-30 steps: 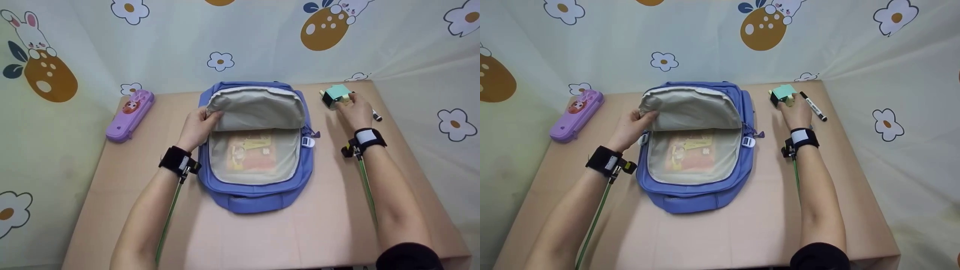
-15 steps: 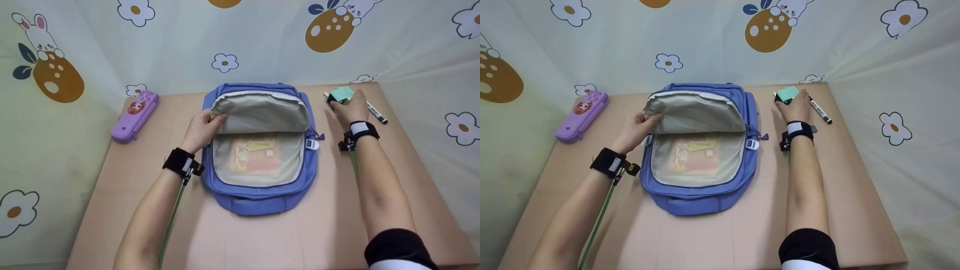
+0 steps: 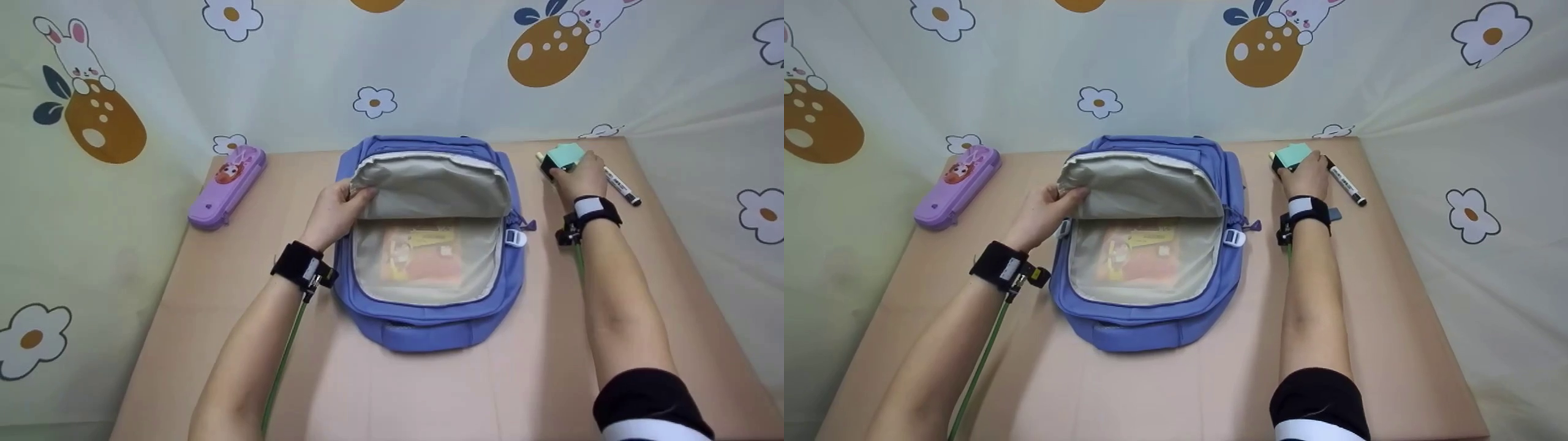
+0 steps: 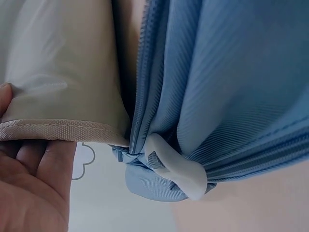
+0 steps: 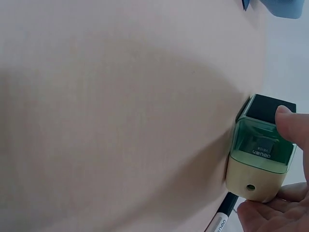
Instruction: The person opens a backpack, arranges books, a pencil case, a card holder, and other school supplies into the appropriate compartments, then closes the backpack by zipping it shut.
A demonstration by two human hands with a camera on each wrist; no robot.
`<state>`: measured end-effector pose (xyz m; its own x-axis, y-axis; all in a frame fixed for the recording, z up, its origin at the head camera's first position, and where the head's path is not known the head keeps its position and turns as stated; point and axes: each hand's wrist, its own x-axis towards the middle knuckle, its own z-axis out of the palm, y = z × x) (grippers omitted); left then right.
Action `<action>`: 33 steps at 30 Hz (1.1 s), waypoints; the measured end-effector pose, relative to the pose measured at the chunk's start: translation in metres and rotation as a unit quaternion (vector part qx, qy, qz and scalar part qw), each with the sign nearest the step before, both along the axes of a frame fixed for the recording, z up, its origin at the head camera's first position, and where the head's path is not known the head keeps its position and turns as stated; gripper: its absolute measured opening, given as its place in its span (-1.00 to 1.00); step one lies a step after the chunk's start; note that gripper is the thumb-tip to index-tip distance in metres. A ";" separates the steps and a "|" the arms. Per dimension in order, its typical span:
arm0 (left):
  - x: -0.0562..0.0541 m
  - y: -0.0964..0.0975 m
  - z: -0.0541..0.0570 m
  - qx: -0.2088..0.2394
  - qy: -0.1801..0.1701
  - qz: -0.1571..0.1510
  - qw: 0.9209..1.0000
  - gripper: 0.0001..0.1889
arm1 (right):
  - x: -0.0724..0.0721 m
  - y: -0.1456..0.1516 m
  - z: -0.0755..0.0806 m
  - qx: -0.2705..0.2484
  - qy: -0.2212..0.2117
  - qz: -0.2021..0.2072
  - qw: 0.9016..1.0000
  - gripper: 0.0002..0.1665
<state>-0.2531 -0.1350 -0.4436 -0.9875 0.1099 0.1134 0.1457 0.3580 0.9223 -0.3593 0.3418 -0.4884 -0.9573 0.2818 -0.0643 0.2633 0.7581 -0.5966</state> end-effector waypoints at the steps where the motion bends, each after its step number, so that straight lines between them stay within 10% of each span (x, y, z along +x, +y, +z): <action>1: 0.000 0.000 0.000 -0.002 -0.001 0.000 1.000 -0.69 | 0.001 0.000 -0.001 -0.005 -0.001 -0.002 1.000 0.06; 13: 0.000 0.000 0.002 -0.019 -0.003 0.001 1.000 -0.63 | 0.028 0.012 0.010 -0.064 0.070 -0.017 0.995 0.01; 19: 0.000 -0.001 0.004 -0.019 -0.004 0.001 1.000 -0.66 | 0.059 0.015 0.033 -0.142 0.155 -0.009 0.978 -0.12; 26: -0.002 0.000 0.005 -0.016 -0.011 -0.001 1.000 -0.66 | 0.124 -0.014 0.079 -0.187 0.266 0.133 0.936 -0.01; 33: -0.001 0.001 0.006 -0.016 -0.016 0.001 1.000 -0.66 | 0.164 -0.056 0.096 -0.120 0.413 0.331 0.840 -0.06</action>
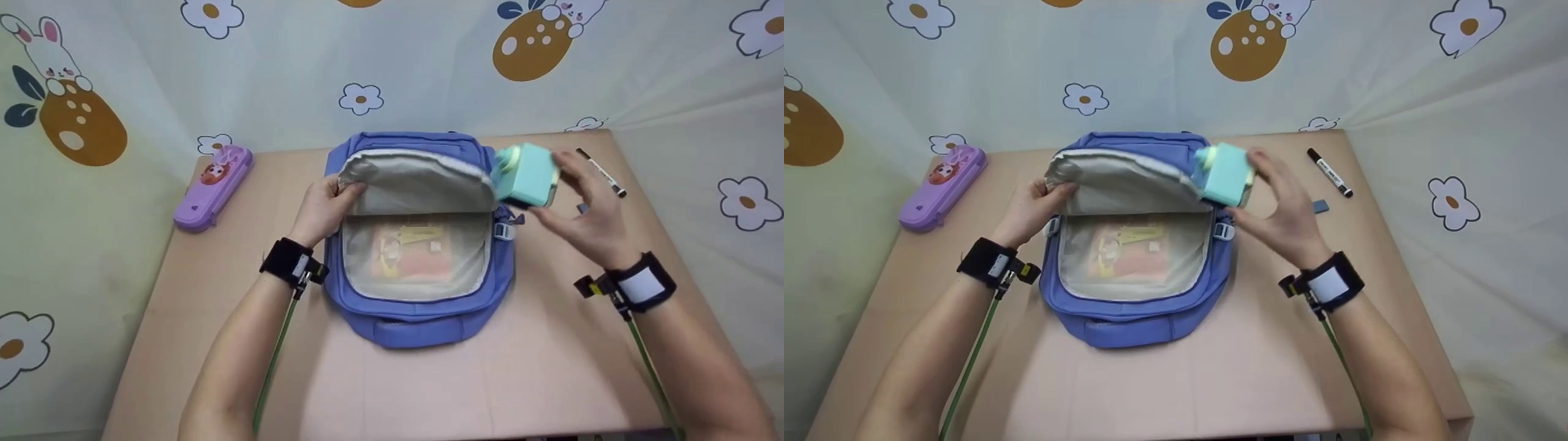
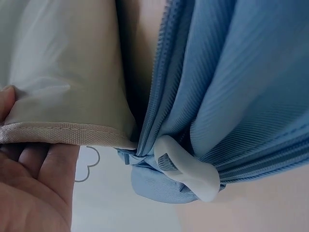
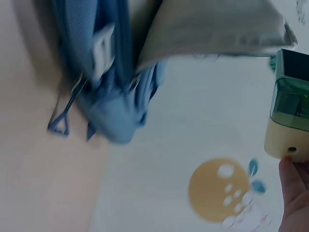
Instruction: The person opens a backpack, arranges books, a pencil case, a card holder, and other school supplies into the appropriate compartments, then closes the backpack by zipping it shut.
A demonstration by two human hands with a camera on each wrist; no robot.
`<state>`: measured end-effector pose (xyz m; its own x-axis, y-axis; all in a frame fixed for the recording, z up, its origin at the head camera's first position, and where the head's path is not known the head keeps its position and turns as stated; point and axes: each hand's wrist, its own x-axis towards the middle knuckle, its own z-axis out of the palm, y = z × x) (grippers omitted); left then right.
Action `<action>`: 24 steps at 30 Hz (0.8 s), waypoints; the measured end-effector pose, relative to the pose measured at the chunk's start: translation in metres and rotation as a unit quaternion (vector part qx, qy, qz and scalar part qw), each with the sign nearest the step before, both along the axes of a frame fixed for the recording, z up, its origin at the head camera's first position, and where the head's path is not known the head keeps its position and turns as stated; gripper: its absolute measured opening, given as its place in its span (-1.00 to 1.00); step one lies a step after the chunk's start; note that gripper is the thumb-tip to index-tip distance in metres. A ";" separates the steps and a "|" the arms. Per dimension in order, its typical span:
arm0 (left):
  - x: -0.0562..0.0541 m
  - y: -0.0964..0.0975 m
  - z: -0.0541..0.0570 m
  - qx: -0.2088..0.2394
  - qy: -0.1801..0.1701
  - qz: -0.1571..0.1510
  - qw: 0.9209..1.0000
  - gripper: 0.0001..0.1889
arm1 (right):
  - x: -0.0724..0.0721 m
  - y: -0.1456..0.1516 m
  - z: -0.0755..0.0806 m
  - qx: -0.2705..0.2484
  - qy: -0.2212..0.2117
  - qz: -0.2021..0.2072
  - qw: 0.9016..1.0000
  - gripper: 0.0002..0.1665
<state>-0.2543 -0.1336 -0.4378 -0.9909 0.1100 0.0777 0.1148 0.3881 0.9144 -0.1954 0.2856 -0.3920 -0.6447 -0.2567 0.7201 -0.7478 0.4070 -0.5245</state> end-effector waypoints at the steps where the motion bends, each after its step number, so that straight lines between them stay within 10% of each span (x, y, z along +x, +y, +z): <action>1: 0.000 0.000 0.000 -0.002 -0.002 0.000 1.000 -0.65 | 0.002 -0.004 -0.002 -0.004 0.012 0.011 1.000 -0.08; 14: 0.001 0.001 0.001 -0.001 -0.010 0.000 1.000 -0.62 | 0.012 -0.017 0.021 -0.140 0.003 -0.033 0.990 -0.15; 19: -0.001 0.001 0.001 0.002 -0.011 0.006 1.000 -0.60 | 0.019 -0.024 0.017 -0.155 0.063 0.058 0.984 -0.14; 24: -0.004 0.003 0.005 0.014 -0.003 0.012 1.000 -0.65 | 0.016 -0.034 -0.023 -0.045 0.055 0.139 0.988 -0.10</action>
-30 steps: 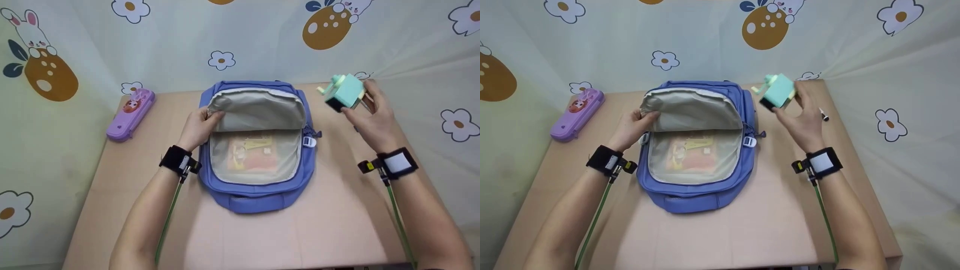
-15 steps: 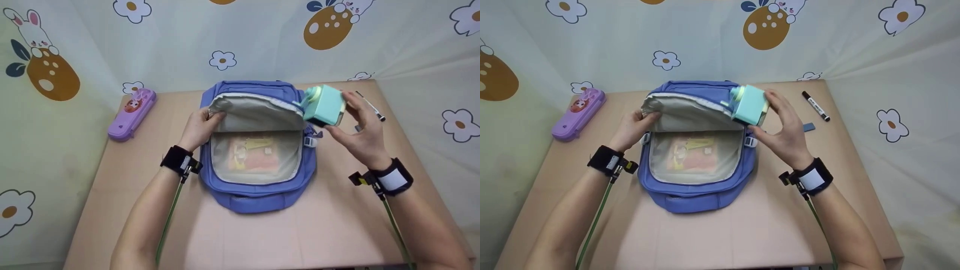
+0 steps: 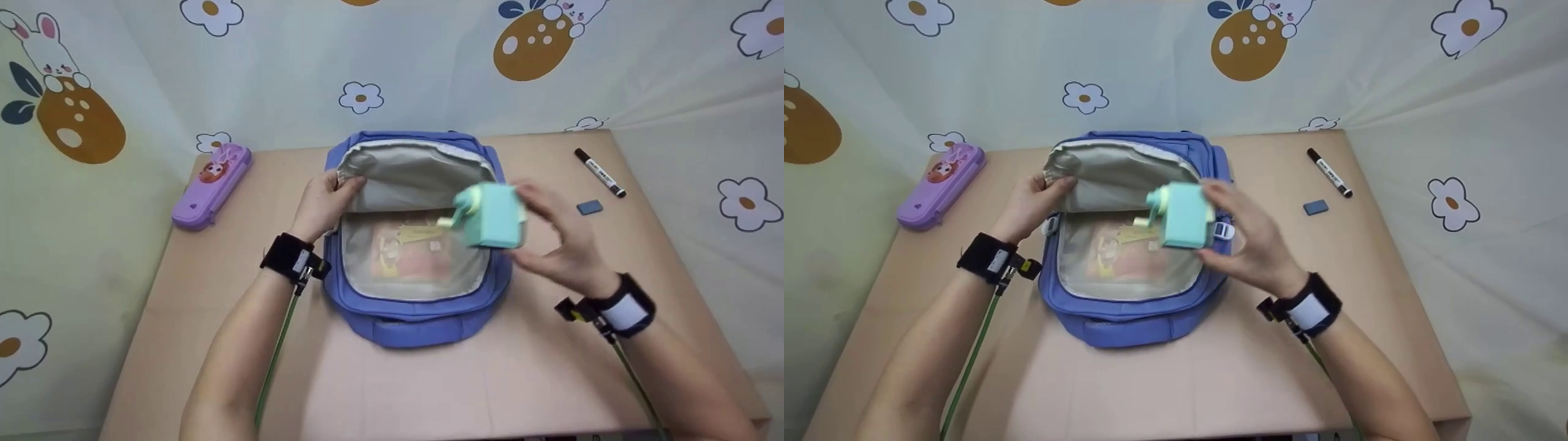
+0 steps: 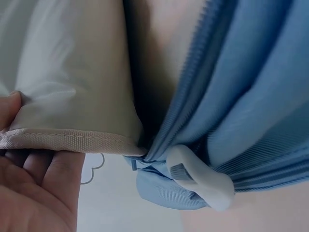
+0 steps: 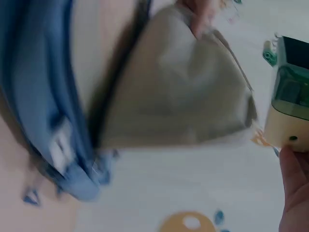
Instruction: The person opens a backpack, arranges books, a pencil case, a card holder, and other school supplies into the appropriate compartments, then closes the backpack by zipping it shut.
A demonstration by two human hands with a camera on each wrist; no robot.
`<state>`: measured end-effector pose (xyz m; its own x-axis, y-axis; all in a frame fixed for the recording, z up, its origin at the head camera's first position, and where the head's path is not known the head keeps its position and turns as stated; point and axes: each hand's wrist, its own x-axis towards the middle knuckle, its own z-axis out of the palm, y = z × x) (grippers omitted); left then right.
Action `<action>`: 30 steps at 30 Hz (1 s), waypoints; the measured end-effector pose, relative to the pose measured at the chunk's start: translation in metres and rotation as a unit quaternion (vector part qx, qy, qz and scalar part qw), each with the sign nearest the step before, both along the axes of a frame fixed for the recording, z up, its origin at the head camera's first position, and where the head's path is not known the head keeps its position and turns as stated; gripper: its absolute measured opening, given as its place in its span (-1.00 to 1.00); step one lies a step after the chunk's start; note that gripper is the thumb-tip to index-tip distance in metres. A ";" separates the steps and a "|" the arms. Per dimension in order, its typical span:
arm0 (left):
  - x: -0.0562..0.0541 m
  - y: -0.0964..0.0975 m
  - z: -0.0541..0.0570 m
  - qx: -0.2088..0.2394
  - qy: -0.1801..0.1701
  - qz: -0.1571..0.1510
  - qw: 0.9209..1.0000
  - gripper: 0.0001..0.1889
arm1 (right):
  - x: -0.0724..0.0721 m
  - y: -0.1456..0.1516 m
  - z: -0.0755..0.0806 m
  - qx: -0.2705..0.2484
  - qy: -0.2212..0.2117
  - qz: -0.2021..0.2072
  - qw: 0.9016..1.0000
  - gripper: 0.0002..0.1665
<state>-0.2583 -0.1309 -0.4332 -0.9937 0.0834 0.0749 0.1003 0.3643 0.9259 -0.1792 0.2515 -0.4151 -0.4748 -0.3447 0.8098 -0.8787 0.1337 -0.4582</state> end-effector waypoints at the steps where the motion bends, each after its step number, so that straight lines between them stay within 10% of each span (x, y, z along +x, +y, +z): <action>1: 0.000 0.000 0.001 0.000 0.000 -0.001 1.000 -0.65 | -0.001 -0.001 -0.010 0.032 -0.015 -0.001 0.999 -0.09; 7: 0.003 0.002 0.005 0.000 -0.002 -0.002 1.000 -0.68 | -0.011 -0.007 -0.058 0.192 -0.148 -0.040 0.969 -0.01; 14: 0.002 0.000 0.000 -0.004 0.005 -0.006 1.000 -0.65 | -0.025 -0.007 -0.079 0.241 -0.195 -0.054 0.949 -0.06; 24: 0.002 -0.001 0.000 -0.004 -0.002 -0.001 1.000 -0.66 | -0.024 -0.009 -0.081 0.286 -0.132 -0.086 0.945 -0.07; 30: 0.002 -0.001 0.000 -0.009 -0.006 -0.001 1.000 -0.66 | -0.021 -0.008 -0.073 0.202 -0.036 -0.117 0.972 -0.24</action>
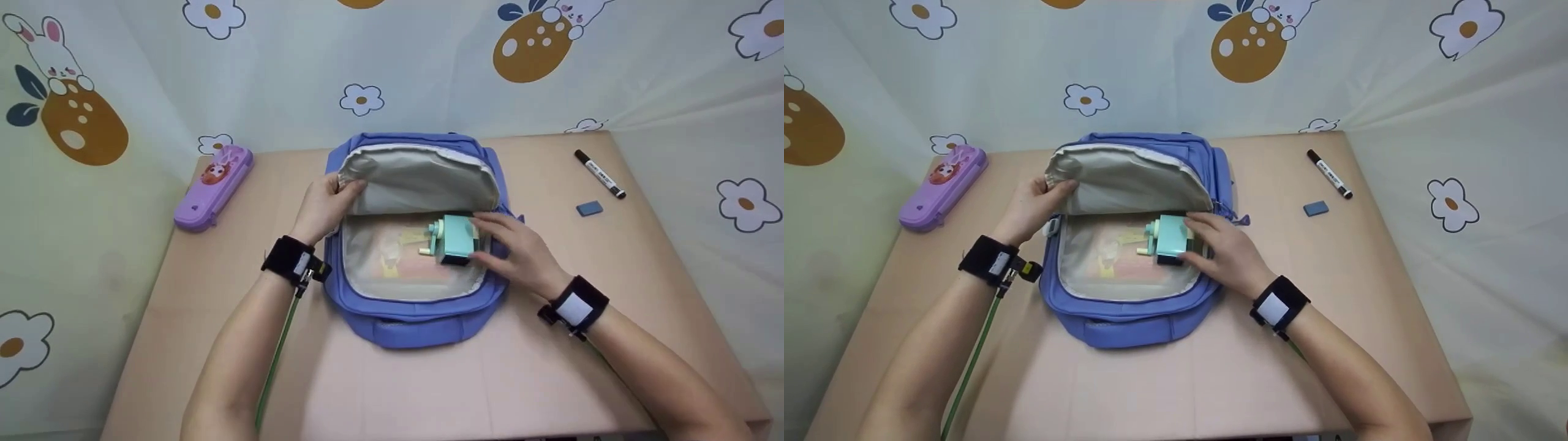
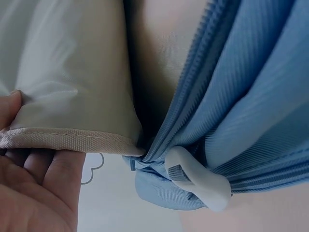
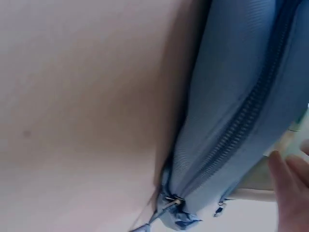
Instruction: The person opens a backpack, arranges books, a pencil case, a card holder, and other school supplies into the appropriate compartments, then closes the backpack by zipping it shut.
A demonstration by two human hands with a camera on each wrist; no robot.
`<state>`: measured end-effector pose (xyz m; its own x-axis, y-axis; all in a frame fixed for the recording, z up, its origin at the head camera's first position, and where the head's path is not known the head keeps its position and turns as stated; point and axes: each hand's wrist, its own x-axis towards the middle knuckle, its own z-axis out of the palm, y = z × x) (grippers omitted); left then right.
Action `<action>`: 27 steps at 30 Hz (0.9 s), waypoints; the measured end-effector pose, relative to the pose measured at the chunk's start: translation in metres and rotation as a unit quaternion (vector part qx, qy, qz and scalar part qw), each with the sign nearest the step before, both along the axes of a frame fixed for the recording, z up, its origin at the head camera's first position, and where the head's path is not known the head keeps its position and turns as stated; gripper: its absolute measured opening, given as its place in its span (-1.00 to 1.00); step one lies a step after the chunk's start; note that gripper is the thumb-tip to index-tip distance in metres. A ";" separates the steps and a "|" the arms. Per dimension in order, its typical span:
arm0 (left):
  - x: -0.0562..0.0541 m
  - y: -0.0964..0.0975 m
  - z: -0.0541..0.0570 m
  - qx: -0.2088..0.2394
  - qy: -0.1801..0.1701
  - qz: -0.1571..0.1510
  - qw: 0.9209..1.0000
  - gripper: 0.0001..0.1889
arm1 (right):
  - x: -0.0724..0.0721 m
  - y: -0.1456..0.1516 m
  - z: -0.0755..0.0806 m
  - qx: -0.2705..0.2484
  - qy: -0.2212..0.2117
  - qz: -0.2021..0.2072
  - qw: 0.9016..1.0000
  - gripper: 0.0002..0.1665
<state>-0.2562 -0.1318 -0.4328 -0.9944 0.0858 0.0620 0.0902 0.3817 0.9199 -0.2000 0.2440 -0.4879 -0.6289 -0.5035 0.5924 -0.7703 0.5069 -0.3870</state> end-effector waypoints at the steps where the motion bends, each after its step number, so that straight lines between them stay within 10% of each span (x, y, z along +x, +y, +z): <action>1: 0.000 0.000 0.000 0.001 -0.001 0.000 1.000 -0.66 | 0.000 0.000 0.004 -0.030 0.021 -0.007 0.999 -0.30; 6: 0.001 -0.001 0.000 0.001 0.000 0.001 1.000 -0.65 | -0.009 0.003 0.029 -0.133 0.058 -0.055 0.988 -0.33; 17: 0.002 0.000 -0.001 -0.001 -0.001 -0.006 1.000 -0.65 | -0.031 -0.007 0.049 -0.099 -0.121 -0.065 0.985 -0.33; 27: 0.001 -0.001 -0.002 0.003 -0.011 -0.011 1.000 -0.64 | -0.040 -0.015 0.054 -0.097 -0.170 -0.081 0.977 -0.59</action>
